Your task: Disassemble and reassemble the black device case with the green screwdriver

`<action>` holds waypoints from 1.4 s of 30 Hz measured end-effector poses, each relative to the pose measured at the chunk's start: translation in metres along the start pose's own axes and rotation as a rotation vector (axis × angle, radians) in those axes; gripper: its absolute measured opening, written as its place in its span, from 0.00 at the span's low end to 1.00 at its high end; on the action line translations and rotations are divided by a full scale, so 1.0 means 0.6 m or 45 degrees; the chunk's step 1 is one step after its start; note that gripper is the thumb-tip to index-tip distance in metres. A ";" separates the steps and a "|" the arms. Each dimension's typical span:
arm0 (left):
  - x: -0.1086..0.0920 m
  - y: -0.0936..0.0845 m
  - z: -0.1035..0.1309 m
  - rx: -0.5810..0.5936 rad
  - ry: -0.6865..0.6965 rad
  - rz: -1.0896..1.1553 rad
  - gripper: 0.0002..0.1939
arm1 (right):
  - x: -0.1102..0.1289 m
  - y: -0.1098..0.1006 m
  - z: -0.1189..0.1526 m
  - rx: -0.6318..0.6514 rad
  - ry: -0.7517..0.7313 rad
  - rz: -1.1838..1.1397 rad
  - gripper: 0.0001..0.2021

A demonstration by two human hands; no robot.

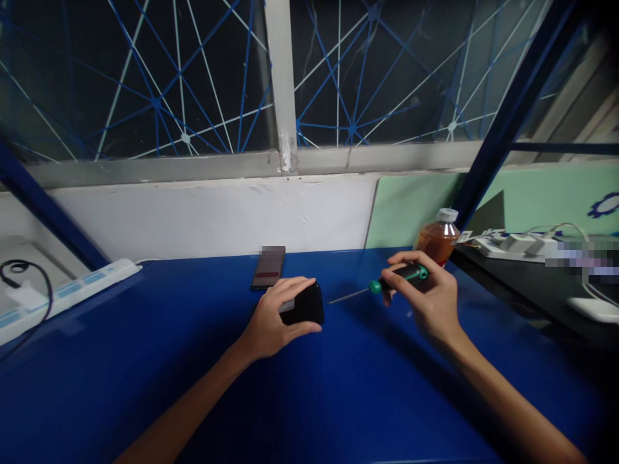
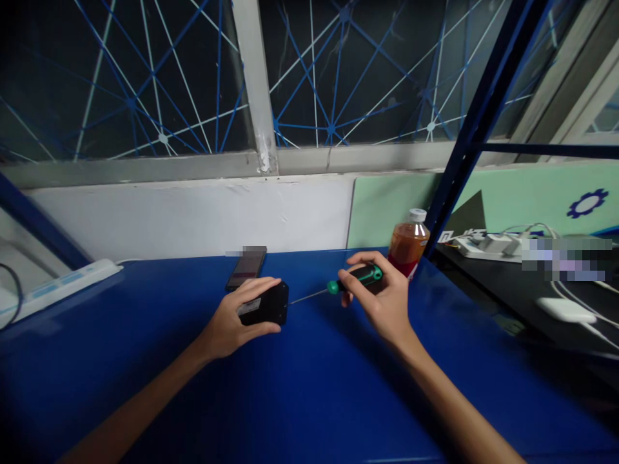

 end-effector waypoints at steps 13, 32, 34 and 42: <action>0.001 0.001 -0.002 -0.058 -0.011 0.003 0.30 | -0.002 0.007 0.008 0.089 -0.031 -0.107 0.08; -0.002 -0.001 -0.003 -0.092 0.008 -0.026 0.29 | -0.015 0.011 0.001 0.335 0.024 -0.270 0.13; -0.002 0.000 -0.003 -0.087 0.003 -0.030 0.29 | -0.009 0.010 0.003 0.278 0.005 -0.225 0.13; 0.002 0.008 0.002 -0.054 0.001 -0.065 0.29 | -0.003 0.005 0.006 0.023 0.034 0.089 0.09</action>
Point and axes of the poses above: each hand's wrist, its own z-axis away from the middle knuckle, its own y-axis out of the palm, x = y × z, the point moved 5 cm from there along -z, towards the middle knuckle, and after that the axes turned 12 degrees about y, right-handed, at the moved point
